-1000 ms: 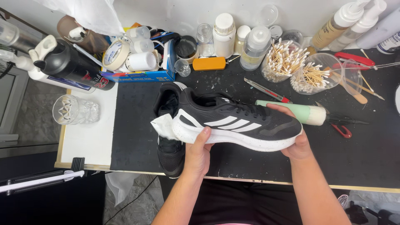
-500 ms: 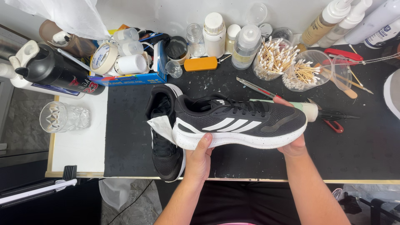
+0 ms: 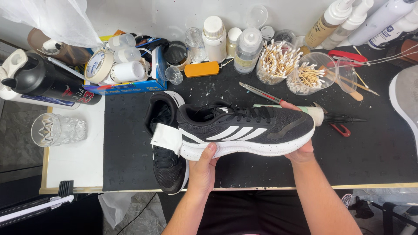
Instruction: The person cleans a pair of black and white sneakers on a workbench. They insert a white paper insert into one shoe, then use a cotton swab dipped in a liquid from a bottle to clean the white midsole and side stripes of the other shoe.
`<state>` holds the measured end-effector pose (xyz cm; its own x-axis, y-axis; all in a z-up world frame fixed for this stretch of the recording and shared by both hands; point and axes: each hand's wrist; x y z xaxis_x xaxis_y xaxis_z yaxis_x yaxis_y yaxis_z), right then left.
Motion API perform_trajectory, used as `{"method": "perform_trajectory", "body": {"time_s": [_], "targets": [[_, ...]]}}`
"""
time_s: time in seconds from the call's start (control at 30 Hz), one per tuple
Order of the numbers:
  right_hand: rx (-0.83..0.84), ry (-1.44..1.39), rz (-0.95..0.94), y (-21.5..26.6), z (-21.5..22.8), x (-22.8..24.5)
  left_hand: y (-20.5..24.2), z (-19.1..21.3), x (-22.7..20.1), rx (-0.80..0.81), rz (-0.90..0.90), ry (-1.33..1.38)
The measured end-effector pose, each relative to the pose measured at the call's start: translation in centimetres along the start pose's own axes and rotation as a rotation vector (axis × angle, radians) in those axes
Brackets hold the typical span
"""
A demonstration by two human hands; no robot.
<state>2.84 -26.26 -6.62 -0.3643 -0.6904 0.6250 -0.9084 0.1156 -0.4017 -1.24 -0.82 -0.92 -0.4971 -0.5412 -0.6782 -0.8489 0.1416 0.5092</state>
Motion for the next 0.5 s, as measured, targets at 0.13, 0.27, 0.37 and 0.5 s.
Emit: {"method": "perform_trajectory", "body": {"time_s": [0.13,0.27,0.37,0.5], "targets": [[-0.040,0.032,-0.023,0.1,0.1,0.0,0.2,-0.3,-0.1,0.021,-0.022,-0.045],[-0.048,0.080,-0.010,0.1,0.3,-0.1,0.9,-0.6,-1.0,0.097,-0.008,-0.058],[-0.062,0.087,-0.009,0.2,0.4,0.0,1.5,-1.0,-1.5,0.089,0.004,-0.052],[-0.067,0.091,-0.006,0.3,0.6,-0.1,1.7,-1.3,-2.0,0.061,0.030,-0.053]]}}
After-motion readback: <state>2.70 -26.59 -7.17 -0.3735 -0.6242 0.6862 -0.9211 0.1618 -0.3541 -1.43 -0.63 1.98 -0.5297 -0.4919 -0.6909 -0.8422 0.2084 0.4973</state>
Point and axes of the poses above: each hand's wrist, its own y-axis away from the middle knuckle, its own z-axis out of the back of the hand, x = y × z, and after that the axes turned 13 degrees about z, right-handed
